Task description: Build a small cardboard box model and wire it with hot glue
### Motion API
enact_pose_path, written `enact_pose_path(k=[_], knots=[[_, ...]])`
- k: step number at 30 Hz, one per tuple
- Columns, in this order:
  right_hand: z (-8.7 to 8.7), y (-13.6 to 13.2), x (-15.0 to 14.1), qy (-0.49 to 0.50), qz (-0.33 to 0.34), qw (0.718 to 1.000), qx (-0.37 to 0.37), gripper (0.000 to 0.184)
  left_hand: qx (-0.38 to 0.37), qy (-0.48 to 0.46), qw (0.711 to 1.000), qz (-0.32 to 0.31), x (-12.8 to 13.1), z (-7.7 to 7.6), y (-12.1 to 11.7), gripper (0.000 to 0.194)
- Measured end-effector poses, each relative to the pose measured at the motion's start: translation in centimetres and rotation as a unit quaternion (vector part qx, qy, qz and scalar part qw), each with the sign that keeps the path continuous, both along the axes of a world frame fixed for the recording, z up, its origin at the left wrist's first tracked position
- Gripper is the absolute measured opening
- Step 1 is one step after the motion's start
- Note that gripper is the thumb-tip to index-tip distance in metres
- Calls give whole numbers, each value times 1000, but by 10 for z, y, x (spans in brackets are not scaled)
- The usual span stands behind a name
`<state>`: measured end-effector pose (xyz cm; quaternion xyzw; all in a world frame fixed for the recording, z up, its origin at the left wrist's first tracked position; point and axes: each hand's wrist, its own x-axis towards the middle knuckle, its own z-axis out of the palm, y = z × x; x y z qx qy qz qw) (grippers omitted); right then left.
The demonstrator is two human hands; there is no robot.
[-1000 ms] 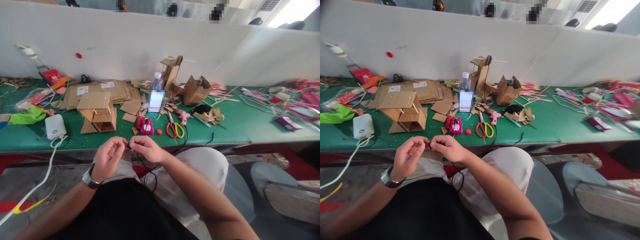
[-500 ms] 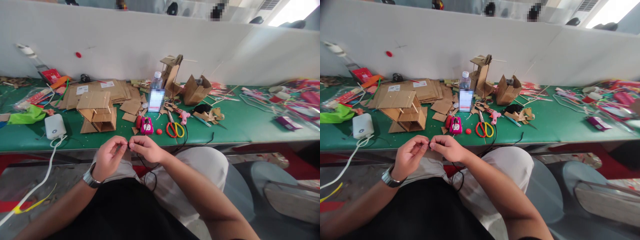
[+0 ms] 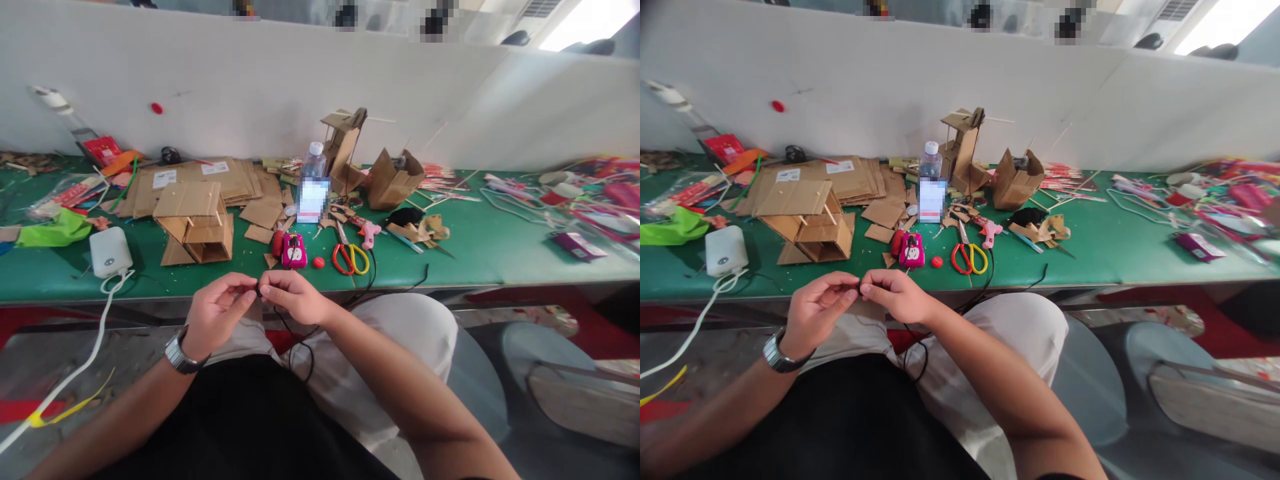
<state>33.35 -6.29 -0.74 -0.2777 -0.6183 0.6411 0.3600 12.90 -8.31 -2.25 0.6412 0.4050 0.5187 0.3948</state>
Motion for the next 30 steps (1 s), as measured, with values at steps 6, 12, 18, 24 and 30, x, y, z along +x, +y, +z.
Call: enact_pose_path(k=[6, 12, 18, 24, 30], knots=[[-1, 0, 0, -6, 2, 1000, -5, 52, 20, 7, 1000, -5, 0, -1, 2, 14], [0, 0, -1, 5, 2, 1000, -18, 52, -50, -49, 997, -7, -1, -5, 3, 22], [4, 0, 0, 26, 3, 999, -25, 51, -100, -99, 990, -12, -3, -11, 6, 26], [-3, 1, 2, -27, -50, 996, 72, 41, -50, -51, 997, -17, -3, -4, 6, 21], [-3, 2, 2, -73, -84, 984, 142, 42, -14, 4, 1000, -19, -2, 0, 5, 23]])
